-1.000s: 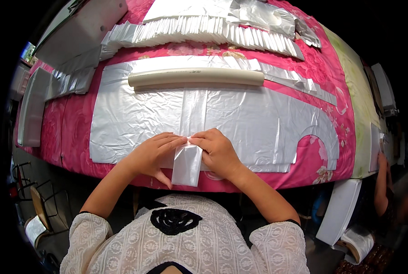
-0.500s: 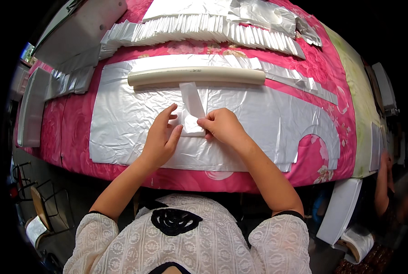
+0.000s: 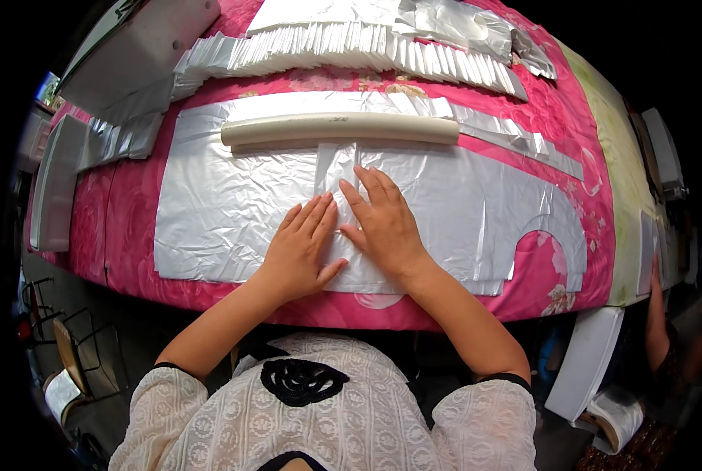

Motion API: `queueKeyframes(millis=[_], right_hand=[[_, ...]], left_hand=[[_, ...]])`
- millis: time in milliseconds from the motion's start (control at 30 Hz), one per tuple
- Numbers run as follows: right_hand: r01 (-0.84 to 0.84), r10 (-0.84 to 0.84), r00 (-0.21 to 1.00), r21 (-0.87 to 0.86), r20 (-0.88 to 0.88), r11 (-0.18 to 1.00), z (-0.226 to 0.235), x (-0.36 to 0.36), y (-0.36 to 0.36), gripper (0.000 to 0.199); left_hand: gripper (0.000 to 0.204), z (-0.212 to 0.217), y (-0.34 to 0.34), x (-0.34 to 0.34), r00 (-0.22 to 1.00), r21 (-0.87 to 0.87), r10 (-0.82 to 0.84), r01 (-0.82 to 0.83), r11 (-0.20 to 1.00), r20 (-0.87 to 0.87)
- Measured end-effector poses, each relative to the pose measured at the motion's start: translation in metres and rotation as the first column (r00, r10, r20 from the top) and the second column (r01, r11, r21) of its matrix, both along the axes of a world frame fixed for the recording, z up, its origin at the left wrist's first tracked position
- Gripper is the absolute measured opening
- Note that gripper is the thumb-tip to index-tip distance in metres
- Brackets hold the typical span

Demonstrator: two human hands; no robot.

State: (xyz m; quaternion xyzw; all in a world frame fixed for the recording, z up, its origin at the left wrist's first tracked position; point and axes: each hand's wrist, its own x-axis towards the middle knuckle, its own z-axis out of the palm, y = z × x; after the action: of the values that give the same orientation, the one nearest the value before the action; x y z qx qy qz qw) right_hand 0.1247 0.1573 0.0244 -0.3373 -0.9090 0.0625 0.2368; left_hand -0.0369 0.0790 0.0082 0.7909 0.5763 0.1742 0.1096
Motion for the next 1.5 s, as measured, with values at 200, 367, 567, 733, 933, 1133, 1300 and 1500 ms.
queueKeyframes(millis=[200,367,567,733,933,1133,1300,1500], right_hand=[[-0.305,0.315,0.946,-0.125,0.076,0.944,-0.006,0.007,0.025,0.052],[-0.298,0.300,0.953,-0.243,-0.030,0.923,-0.005,0.010,0.025,0.045],[-0.339,0.317,0.940,-0.252,-0.125,0.906,-0.003,0.014,0.019,0.040],[-0.378,0.350,0.917,-0.135,-0.194,0.916,-0.017,0.022,-0.014,0.031],[-0.341,0.281,0.922,-0.212,-0.268,0.916,-0.015,0.024,-0.020,0.033],[-0.014,-0.244,0.941,-0.748,-0.234,0.664,-0.005,0.019,-0.015,0.015],[0.075,-0.311,0.946,-0.866,-0.096,0.494,0.004,0.007,0.007,0.022],[0.156,-0.374,0.925,-0.961,0.061,0.228,0.009,-0.001,0.025,0.027]], left_hand=[[0.040,-0.001,0.010,-0.018,0.984,0.186,-0.067,0.035,0.982,0.164],[0.019,-0.012,0.012,-0.023,0.976,0.329,-0.168,0.115,0.937,0.136],[0.010,0.002,0.006,-0.021,0.939,0.239,-0.218,0.155,0.959,0.267],[0.043,0.016,-0.016,-0.027,0.904,0.197,-0.361,0.321,0.926,0.228],[0.061,0.008,-0.016,-0.028,0.939,0.043,-0.245,0.242,0.969,0.241],[0.041,0.009,0.004,-0.021,0.856,-0.322,0.197,-0.038,0.946,0.477],[0.045,0.013,0.031,-0.020,0.656,-0.529,0.517,-0.205,0.823,0.550],[0.049,0.017,0.034,-0.016,0.719,-0.373,0.466,-0.301,0.878,0.516]])
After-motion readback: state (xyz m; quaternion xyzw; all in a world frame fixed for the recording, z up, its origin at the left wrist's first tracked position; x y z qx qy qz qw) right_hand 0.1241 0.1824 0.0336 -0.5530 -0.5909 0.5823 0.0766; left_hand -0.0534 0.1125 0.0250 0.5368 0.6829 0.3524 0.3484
